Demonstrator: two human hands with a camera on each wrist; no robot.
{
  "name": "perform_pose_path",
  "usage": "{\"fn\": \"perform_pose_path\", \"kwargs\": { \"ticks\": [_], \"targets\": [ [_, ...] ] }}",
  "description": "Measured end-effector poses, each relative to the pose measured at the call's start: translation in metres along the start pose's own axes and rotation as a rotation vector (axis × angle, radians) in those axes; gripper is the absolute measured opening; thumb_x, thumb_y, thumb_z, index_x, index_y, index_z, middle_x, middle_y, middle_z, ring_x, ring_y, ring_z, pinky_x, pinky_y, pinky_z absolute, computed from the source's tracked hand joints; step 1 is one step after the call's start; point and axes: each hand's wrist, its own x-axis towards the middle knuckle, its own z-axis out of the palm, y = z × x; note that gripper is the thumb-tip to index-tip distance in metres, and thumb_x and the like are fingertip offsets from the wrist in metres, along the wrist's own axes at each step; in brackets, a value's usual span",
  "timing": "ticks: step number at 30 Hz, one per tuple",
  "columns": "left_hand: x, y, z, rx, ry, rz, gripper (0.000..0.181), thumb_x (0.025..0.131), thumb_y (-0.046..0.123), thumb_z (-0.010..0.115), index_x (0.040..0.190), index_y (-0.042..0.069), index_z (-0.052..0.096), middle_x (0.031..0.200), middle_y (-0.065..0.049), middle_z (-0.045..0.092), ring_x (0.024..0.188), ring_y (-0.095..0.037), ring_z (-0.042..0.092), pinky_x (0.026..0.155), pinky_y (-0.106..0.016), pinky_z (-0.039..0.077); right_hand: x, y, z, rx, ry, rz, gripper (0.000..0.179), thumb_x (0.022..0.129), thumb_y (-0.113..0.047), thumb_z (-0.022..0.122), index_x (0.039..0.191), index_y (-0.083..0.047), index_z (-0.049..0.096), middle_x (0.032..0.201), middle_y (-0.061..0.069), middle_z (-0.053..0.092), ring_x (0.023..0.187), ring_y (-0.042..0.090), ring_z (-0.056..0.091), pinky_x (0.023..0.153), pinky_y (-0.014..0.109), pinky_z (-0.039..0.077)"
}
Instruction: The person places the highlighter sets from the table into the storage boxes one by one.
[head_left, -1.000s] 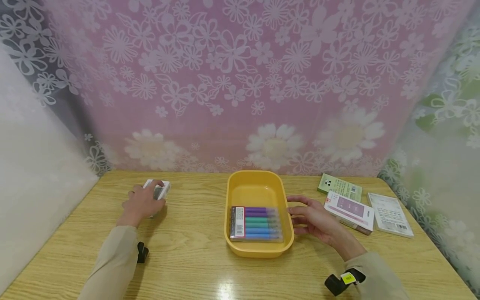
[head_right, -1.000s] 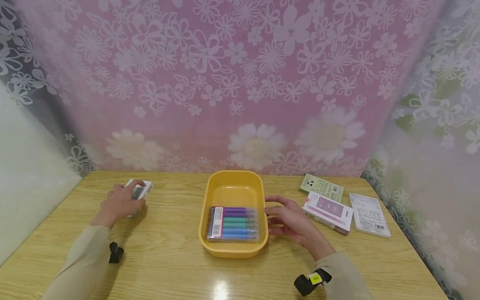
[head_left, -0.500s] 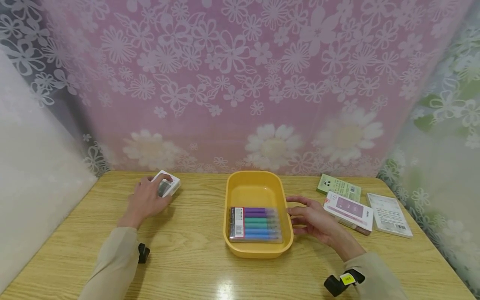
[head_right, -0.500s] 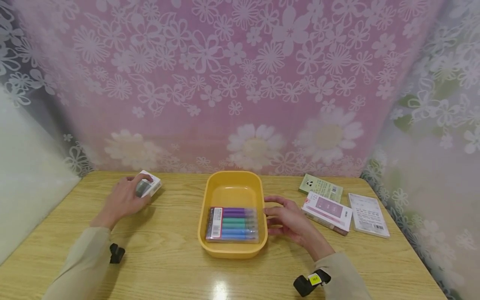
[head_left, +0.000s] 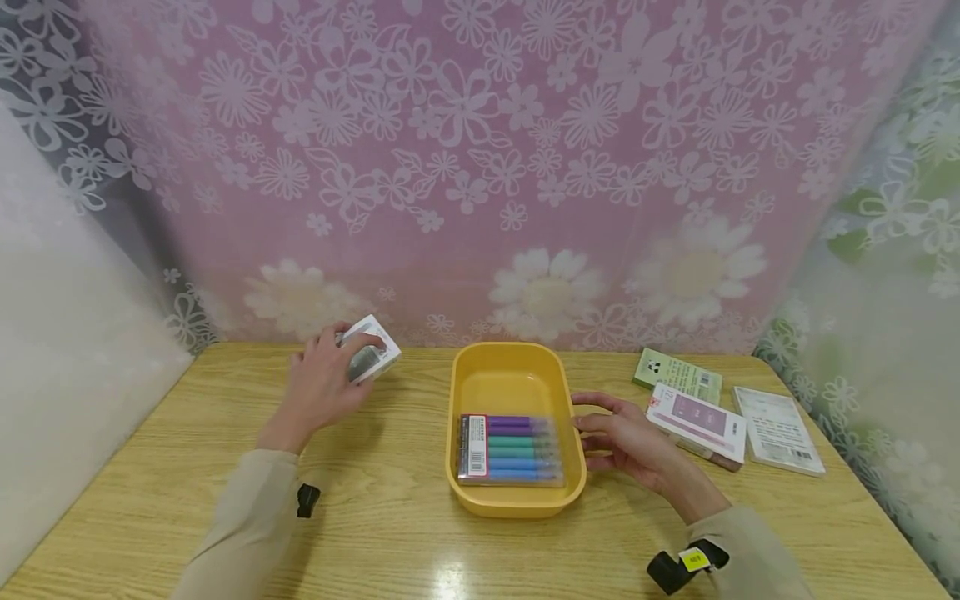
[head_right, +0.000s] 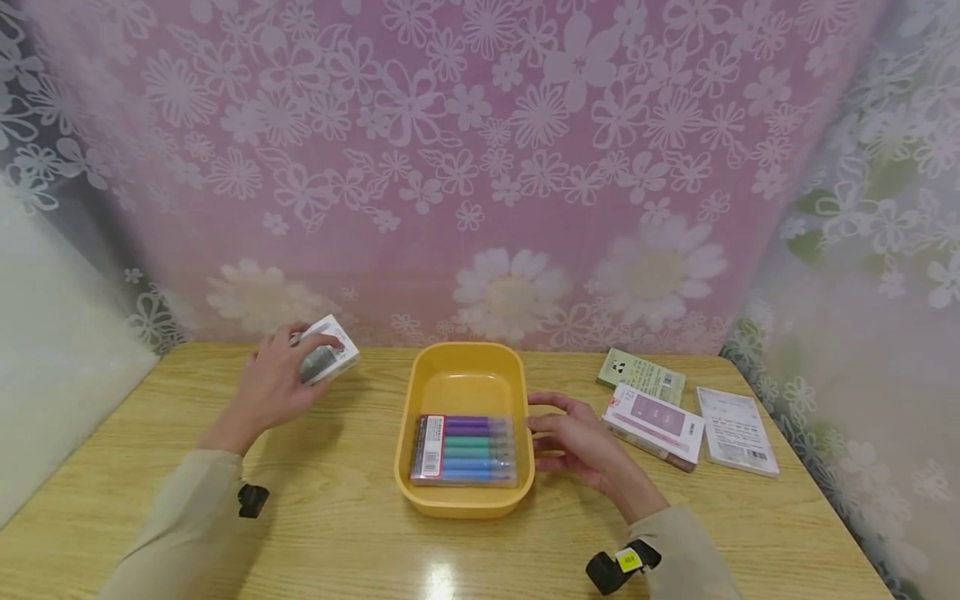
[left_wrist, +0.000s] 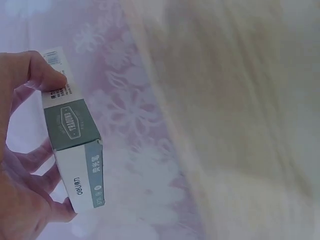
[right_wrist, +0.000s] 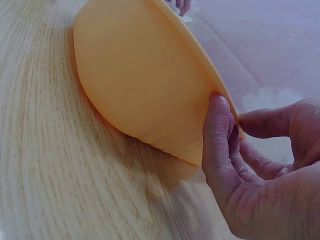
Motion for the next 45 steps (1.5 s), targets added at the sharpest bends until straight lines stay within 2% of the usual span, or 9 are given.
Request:
{"fn": "perform_pose_path", "kwargs": {
  "ticks": [4, 8, 15, 22, 28, 35, 45],
  "targets": [
    [0.006, 0.016, -0.004, 0.032, 0.017, 0.065, 0.045, 0.078, 0.021, 0.071, 0.122, 0.032, 0.065, 0.146, -0.025, 0.049, 0.121, -0.054, 0.052, 0.089, -0.070, 0.041, 0.000, 0.000, 0.000, -0.001, 0.000, -0.001, 0.060, 0.100, -0.019, 0.061, 0.153, -0.006, 0.036, 0.105, 0.003, 0.072, 0.086, 0.015, 0.070, 0.072, 0.030, 0.063],
    [0.011, 0.031, -0.006, 0.055, 0.001, 0.116, 0.046, 0.077, 0.021, 0.072, 0.121, 0.033, 0.066, 0.147, -0.023, 0.050, 0.123, -0.053, 0.052, 0.088, -0.070, 0.042, 0.001, 0.000, 0.000, -0.004, 0.003, -0.002, 0.060, 0.100, -0.019, 0.061, 0.153, -0.006, 0.036, 0.104, 0.003, 0.072, 0.086, 0.015, 0.070, 0.071, 0.030, 0.063],
    [0.018, 0.048, -0.007, 0.072, -0.015, 0.162, 0.044, 0.076, 0.022, 0.073, 0.118, 0.035, 0.067, 0.146, -0.020, 0.051, 0.124, -0.049, 0.051, 0.090, -0.068, 0.045, 0.001, 0.001, 0.000, -0.001, 0.002, -0.003, 0.061, 0.099, -0.020, 0.063, 0.153, -0.006, 0.036, 0.103, 0.002, 0.072, 0.085, 0.015, 0.070, 0.070, 0.030, 0.063],
    [0.020, 0.059, -0.003, 0.080, -0.027, 0.196, 0.043, 0.079, 0.024, 0.073, 0.120, 0.035, 0.067, 0.146, -0.019, 0.052, 0.128, -0.048, 0.050, 0.095, -0.066, 0.042, 0.001, 0.001, 0.000, 0.010, -0.016, -0.013, 0.061, 0.099, -0.019, 0.063, 0.152, -0.006, 0.036, 0.102, 0.002, 0.073, 0.085, 0.014, 0.071, 0.070, 0.030, 0.063],
    [0.023, 0.067, 0.000, 0.066, -0.039, 0.232, 0.042, 0.081, 0.024, 0.071, 0.121, 0.035, 0.066, 0.146, -0.017, 0.051, 0.125, -0.044, 0.050, 0.092, -0.064, 0.041, 0.000, 0.000, 0.000, 0.039, -0.031, -0.007, 0.060, 0.100, -0.018, 0.062, 0.152, -0.005, 0.036, 0.100, 0.003, 0.072, 0.084, 0.015, 0.072, 0.069, 0.030, 0.063],
    [0.028, 0.075, 0.004, 0.083, -0.063, 0.253, 0.044, 0.079, 0.023, 0.072, 0.121, 0.036, 0.065, 0.145, -0.015, 0.051, 0.120, -0.041, 0.052, 0.093, -0.062, 0.042, 0.000, -0.001, 0.001, 0.033, -0.028, -0.005, 0.060, 0.100, -0.018, 0.062, 0.152, -0.005, 0.036, 0.101, 0.004, 0.072, 0.084, 0.015, 0.072, 0.069, 0.030, 0.063],
    [0.035, 0.093, 0.008, 0.086, -0.054, 0.318, 0.043, 0.079, 0.024, 0.076, 0.119, 0.037, 0.066, 0.145, -0.014, 0.052, 0.118, -0.042, 0.055, 0.094, -0.059, 0.041, 0.000, -0.001, 0.002, 0.024, -0.015, -0.003, 0.061, 0.100, -0.018, 0.062, 0.153, -0.005, 0.035, 0.100, 0.004, 0.072, 0.084, 0.015, 0.071, 0.069, 0.030, 0.063]
  ]
}}
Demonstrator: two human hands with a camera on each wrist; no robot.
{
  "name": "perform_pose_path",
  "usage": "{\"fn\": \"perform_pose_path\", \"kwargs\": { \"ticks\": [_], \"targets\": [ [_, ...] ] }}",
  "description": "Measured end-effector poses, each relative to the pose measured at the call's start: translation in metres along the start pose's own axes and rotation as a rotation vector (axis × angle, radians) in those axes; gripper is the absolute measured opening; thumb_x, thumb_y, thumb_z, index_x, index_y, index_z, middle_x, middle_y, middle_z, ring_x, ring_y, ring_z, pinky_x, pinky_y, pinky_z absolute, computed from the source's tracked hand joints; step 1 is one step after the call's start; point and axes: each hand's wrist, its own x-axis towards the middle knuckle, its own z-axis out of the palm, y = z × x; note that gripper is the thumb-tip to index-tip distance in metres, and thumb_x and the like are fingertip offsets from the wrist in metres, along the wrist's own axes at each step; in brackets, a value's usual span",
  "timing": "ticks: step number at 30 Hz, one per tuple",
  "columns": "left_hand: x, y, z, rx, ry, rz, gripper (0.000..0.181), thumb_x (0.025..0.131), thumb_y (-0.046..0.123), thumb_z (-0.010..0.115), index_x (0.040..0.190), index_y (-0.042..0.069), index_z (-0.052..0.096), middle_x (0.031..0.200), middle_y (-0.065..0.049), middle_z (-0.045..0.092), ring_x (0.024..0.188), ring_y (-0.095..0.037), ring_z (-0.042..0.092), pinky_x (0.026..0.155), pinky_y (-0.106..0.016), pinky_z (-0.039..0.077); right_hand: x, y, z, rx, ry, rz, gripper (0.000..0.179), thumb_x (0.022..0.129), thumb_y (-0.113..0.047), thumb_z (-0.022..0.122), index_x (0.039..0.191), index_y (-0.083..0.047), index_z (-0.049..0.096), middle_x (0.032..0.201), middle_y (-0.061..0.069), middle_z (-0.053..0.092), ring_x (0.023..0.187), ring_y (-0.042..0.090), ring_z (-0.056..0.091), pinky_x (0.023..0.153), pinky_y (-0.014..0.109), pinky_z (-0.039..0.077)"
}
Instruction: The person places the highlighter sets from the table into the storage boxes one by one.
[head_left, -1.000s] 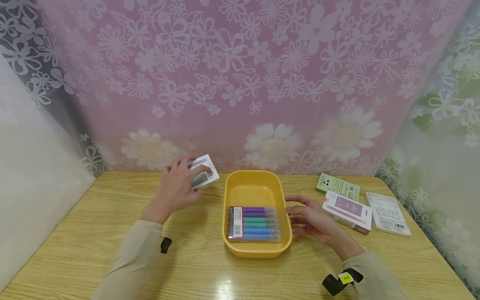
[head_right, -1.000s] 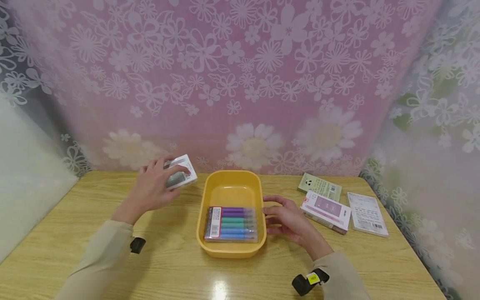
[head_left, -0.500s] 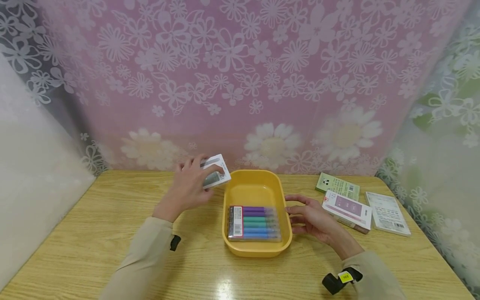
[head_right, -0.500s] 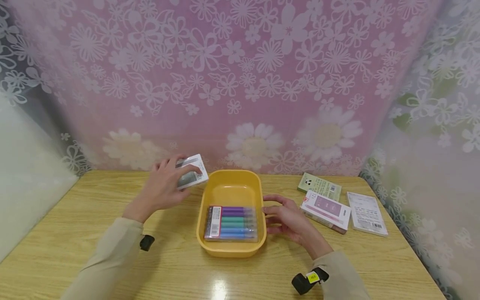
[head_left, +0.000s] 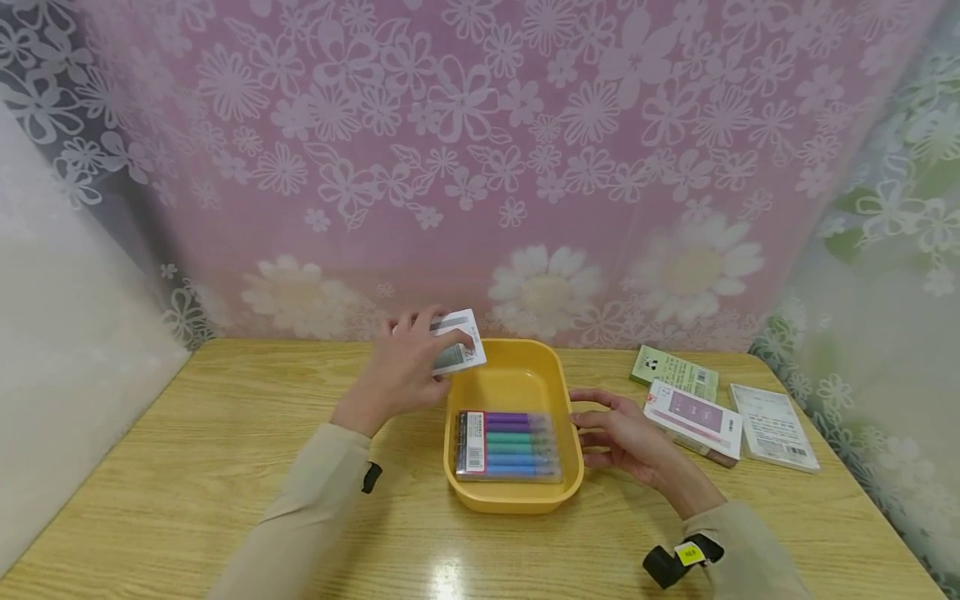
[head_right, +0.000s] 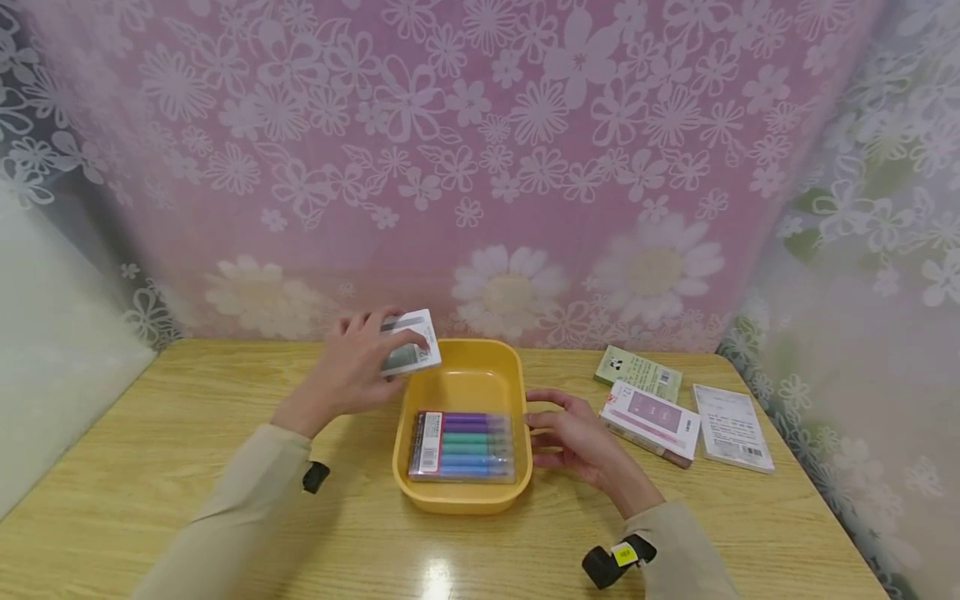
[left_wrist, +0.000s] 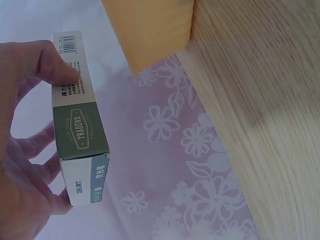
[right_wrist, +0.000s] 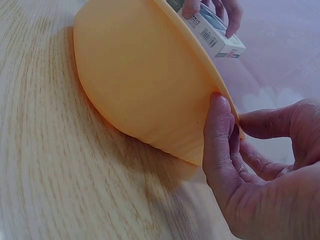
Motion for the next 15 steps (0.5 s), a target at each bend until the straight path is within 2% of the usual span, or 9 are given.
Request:
{"fn": "perform_pose_path", "kwargs": {
  "ticks": [6, 15],
  "targets": [
    [0.005, 0.009, 0.003, 0.027, -0.007, 0.022, 0.045, 0.078, 0.023, 0.076, 0.119, 0.038, 0.067, 0.146, -0.012, 0.052, 0.119, -0.040, 0.054, 0.092, -0.060, 0.043, 0.000, 0.000, 0.000, -0.003, -0.001, -0.004, 0.061, 0.100, -0.019, 0.063, 0.153, -0.005, 0.036, 0.101, 0.004, 0.072, 0.084, 0.016, 0.071, 0.070, 0.030, 0.063],
    [0.011, 0.020, 0.009, 0.015, -0.034, 0.050, 0.045, 0.078, 0.023, 0.074, 0.121, 0.036, 0.066, 0.149, -0.013, 0.051, 0.127, -0.041, 0.051, 0.098, -0.061, 0.041, 0.000, 0.000, 0.000, -0.004, 0.007, 0.000, 0.060, 0.100, -0.019, 0.063, 0.152, -0.006, 0.037, 0.101, 0.004, 0.072, 0.084, 0.015, 0.071, 0.070, 0.030, 0.063]
  ]
}}
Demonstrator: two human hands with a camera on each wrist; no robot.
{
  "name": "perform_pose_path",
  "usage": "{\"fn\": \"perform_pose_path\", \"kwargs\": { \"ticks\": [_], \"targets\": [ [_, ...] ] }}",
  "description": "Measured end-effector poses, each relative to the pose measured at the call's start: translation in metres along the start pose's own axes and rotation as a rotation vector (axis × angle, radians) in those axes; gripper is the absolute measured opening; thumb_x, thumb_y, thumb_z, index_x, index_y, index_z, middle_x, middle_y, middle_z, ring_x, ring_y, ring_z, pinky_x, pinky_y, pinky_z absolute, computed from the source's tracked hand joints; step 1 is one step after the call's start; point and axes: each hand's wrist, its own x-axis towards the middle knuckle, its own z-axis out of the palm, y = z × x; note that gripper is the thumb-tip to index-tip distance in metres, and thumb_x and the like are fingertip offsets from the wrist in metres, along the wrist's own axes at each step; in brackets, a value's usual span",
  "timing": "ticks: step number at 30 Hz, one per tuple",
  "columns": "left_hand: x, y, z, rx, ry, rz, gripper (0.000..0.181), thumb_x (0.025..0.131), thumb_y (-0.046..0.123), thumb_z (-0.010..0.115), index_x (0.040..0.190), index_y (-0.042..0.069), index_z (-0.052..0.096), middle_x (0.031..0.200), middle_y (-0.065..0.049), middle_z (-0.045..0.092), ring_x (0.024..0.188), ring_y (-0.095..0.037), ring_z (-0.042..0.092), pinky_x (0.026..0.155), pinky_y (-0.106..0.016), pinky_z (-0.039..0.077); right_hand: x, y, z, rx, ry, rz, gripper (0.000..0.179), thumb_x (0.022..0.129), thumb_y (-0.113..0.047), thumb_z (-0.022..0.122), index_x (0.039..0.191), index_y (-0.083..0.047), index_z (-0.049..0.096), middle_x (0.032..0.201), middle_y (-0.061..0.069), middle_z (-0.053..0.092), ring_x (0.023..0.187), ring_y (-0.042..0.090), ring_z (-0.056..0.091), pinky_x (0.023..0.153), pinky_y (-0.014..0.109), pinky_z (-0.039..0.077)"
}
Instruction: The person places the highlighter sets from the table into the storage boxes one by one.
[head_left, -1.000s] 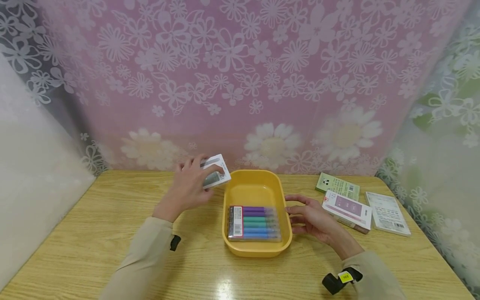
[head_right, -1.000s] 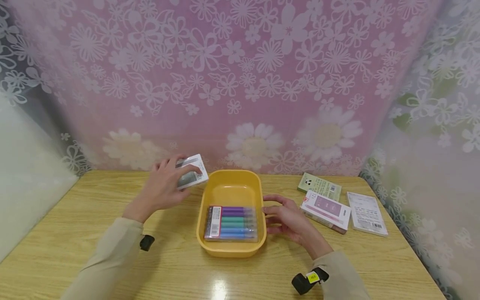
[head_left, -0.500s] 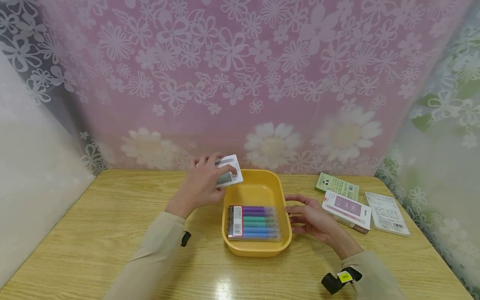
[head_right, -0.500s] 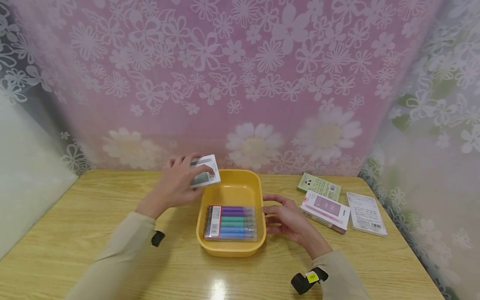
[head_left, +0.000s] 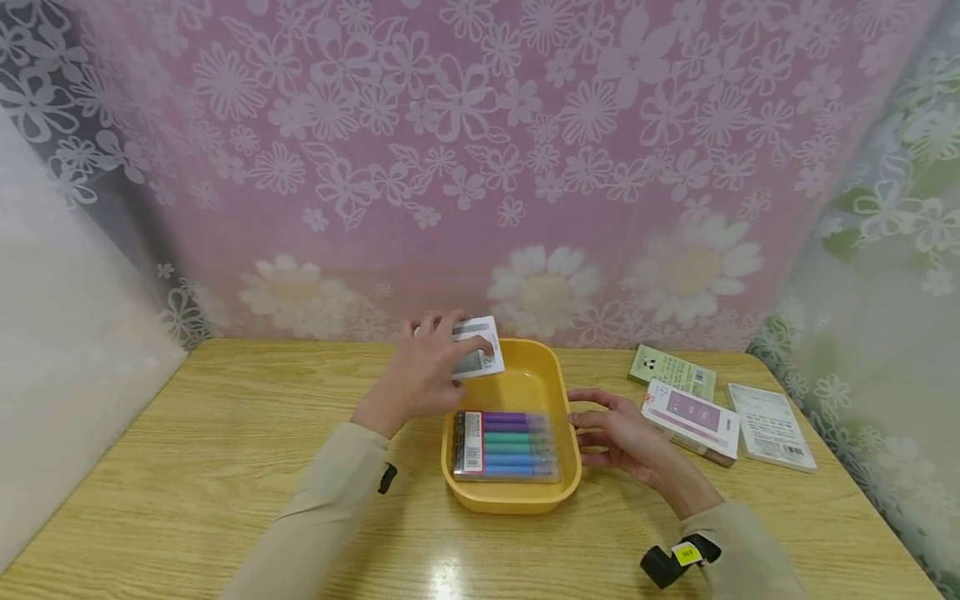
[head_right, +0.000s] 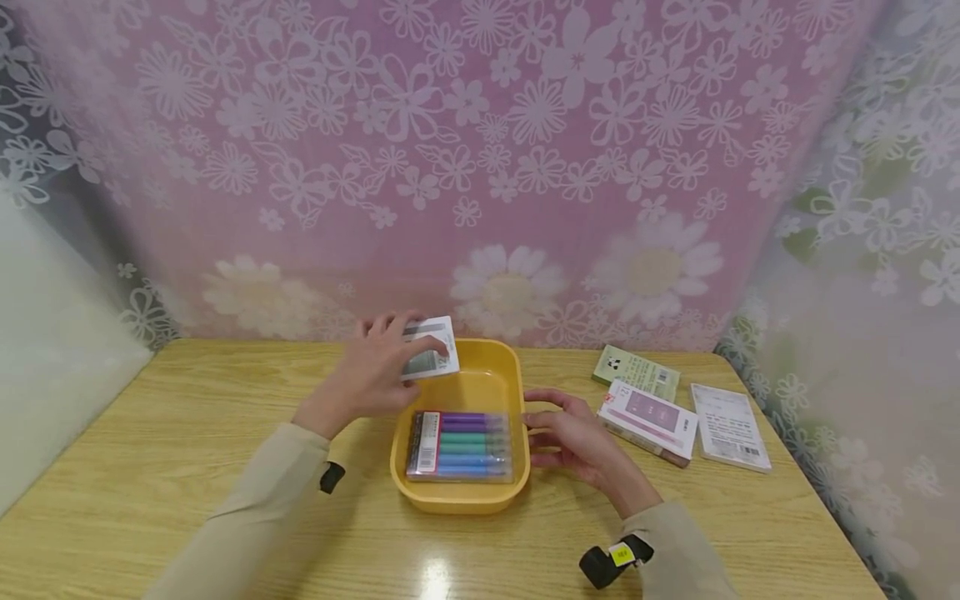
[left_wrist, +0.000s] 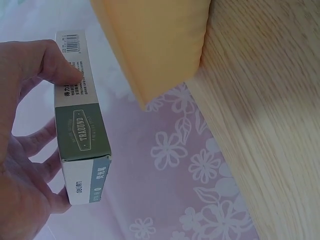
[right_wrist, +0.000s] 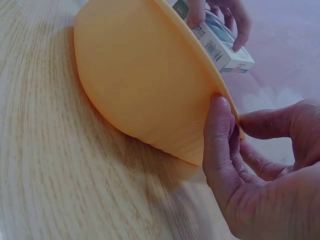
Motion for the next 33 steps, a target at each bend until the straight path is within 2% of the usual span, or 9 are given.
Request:
{"fn": "perform_pose_path", "kwargs": {
  "ticks": [12, 16, 23, 33],
  "targets": [
    [0.007, 0.009, 0.012, 0.007, -0.037, 0.035, 0.047, 0.078, 0.023, 0.075, 0.122, 0.037, 0.065, 0.150, -0.010, 0.050, 0.127, -0.039, 0.052, 0.101, -0.062, 0.040, 0.000, 0.001, 0.001, -0.006, 0.010, 0.001, 0.060, 0.100, -0.018, 0.062, 0.152, -0.006, 0.036, 0.103, 0.004, 0.072, 0.085, 0.016, 0.071, 0.070, 0.031, 0.063],
    [0.010, 0.012, 0.016, 0.001, -0.072, 0.035, 0.048, 0.080, 0.024, 0.077, 0.124, 0.037, 0.064, 0.153, -0.010, 0.048, 0.131, -0.039, 0.050, 0.103, -0.062, 0.038, 0.000, 0.000, 0.001, -0.007, 0.014, 0.005, 0.061, 0.100, -0.019, 0.062, 0.153, -0.006, 0.036, 0.103, 0.004, 0.072, 0.085, 0.016, 0.072, 0.069, 0.030, 0.063],
    [0.016, 0.019, 0.020, 0.025, -0.152, 0.041, 0.050, 0.083, 0.023, 0.073, 0.128, 0.040, 0.062, 0.159, -0.007, 0.042, 0.137, -0.038, 0.046, 0.106, -0.064, 0.037, 0.000, 0.000, 0.002, -0.006, 0.014, 0.003, 0.060, 0.100, -0.019, 0.061, 0.153, -0.005, 0.035, 0.104, 0.004, 0.072, 0.086, 0.016, 0.072, 0.070, 0.031, 0.063],
    [0.025, 0.026, 0.026, 0.026, -0.211, 0.064, 0.049, 0.083, 0.020, 0.070, 0.127, 0.040, 0.062, 0.157, -0.006, 0.043, 0.139, -0.036, 0.043, 0.108, -0.067, 0.034, 0.001, 0.001, 0.001, -0.002, 0.013, 0.007, 0.059, 0.101, -0.020, 0.061, 0.153, -0.006, 0.036, 0.108, 0.005, 0.072, 0.088, 0.017, 0.072, 0.072, 0.032, 0.064]
  ]
}}
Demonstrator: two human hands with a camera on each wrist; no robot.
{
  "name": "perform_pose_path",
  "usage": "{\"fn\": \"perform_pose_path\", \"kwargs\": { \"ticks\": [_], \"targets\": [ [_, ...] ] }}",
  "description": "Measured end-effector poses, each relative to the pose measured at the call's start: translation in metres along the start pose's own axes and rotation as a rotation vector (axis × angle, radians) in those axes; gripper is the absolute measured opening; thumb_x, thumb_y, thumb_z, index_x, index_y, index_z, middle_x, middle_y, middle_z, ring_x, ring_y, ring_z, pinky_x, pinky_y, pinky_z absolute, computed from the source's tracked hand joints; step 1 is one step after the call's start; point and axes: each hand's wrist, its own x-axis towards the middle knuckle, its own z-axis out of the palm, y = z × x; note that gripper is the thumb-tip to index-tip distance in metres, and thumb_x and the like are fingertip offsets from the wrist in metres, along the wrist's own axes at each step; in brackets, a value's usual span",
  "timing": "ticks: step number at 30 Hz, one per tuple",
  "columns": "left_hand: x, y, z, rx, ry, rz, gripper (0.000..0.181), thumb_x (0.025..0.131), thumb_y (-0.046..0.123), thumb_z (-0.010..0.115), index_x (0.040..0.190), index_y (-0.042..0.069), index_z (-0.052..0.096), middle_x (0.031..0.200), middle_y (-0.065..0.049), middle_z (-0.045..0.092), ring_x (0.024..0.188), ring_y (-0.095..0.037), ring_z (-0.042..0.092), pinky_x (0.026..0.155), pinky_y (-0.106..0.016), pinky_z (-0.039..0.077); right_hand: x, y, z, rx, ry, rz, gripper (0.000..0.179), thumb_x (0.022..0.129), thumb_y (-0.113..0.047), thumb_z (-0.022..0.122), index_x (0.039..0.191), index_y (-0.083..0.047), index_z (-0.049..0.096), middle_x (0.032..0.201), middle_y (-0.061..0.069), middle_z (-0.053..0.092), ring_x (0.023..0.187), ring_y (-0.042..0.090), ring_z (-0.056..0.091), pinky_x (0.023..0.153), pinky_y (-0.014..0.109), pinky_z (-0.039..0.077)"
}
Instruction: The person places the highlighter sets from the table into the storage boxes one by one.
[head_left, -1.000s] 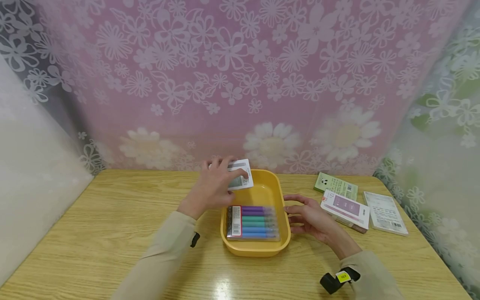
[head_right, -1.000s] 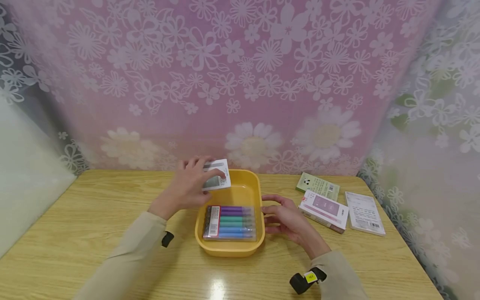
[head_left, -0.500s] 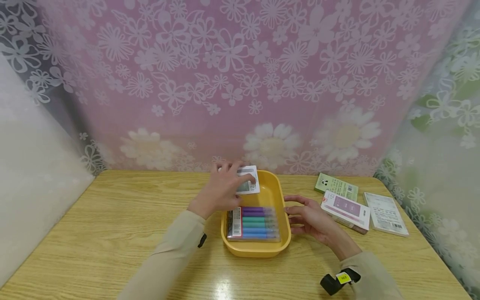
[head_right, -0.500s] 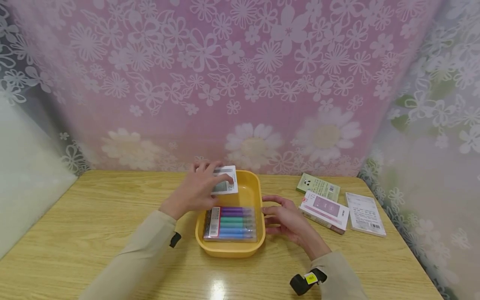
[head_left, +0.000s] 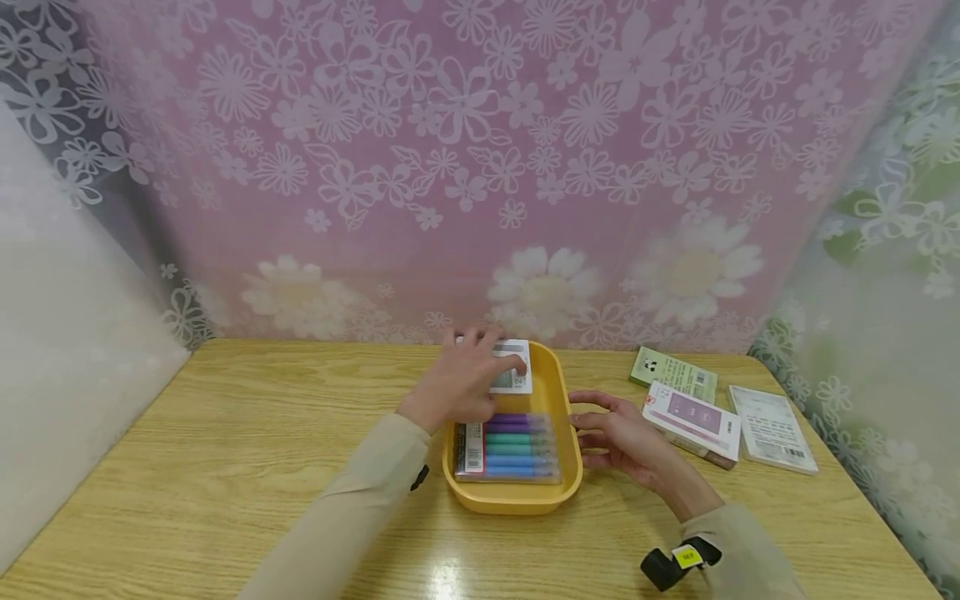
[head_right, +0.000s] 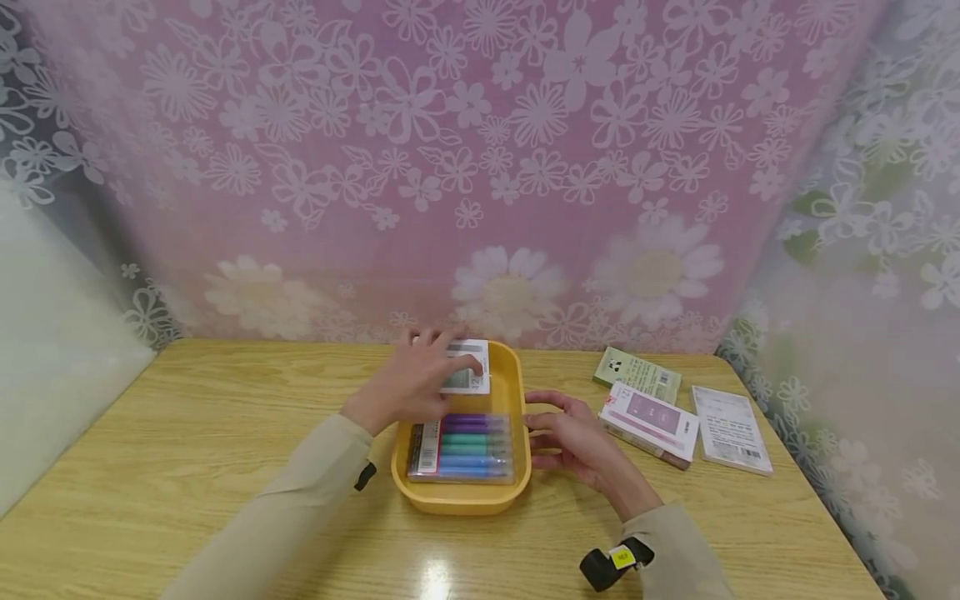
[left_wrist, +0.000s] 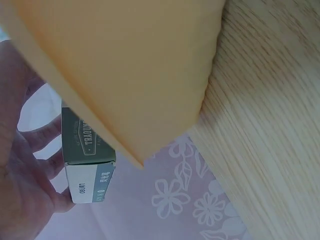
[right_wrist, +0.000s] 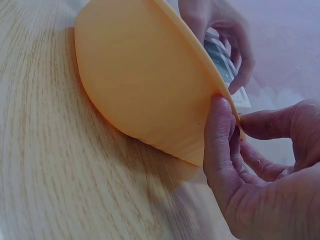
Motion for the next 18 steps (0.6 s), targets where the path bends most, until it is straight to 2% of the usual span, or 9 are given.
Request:
{"fn": "perform_pose_path", "kwargs": {
  "ticks": [10, 18],
  "targets": [
    [0.010, 0.006, 0.006, 0.007, -0.033, 0.047, 0.043, 0.088, 0.029, 0.071, 0.128, 0.040, 0.061, 0.158, -0.007, 0.040, 0.146, -0.036, 0.036, 0.110, -0.067, 0.034, 0.001, 0.000, 0.000, 0.011, 0.011, 0.000, 0.059, 0.100, -0.019, 0.062, 0.152, -0.006, 0.037, 0.106, 0.005, 0.073, 0.086, 0.017, 0.072, 0.072, 0.032, 0.063],
    [0.015, 0.006, 0.019, -0.078, -0.075, 0.038, 0.046, 0.087, 0.021, 0.069, 0.129, 0.038, 0.060, 0.157, -0.007, 0.039, 0.146, -0.038, 0.036, 0.113, -0.067, 0.032, -0.001, -0.001, 0.000, -0.007, 0.021, 0.002, 0.056, 0.101, -0.018, 0.059, 0.152, -0.005, 0.038, 0.109, 0.006, 0.072, 0.086, 0.017, 0.071, 0.071, 0.031, 0.063]
  ]
}}
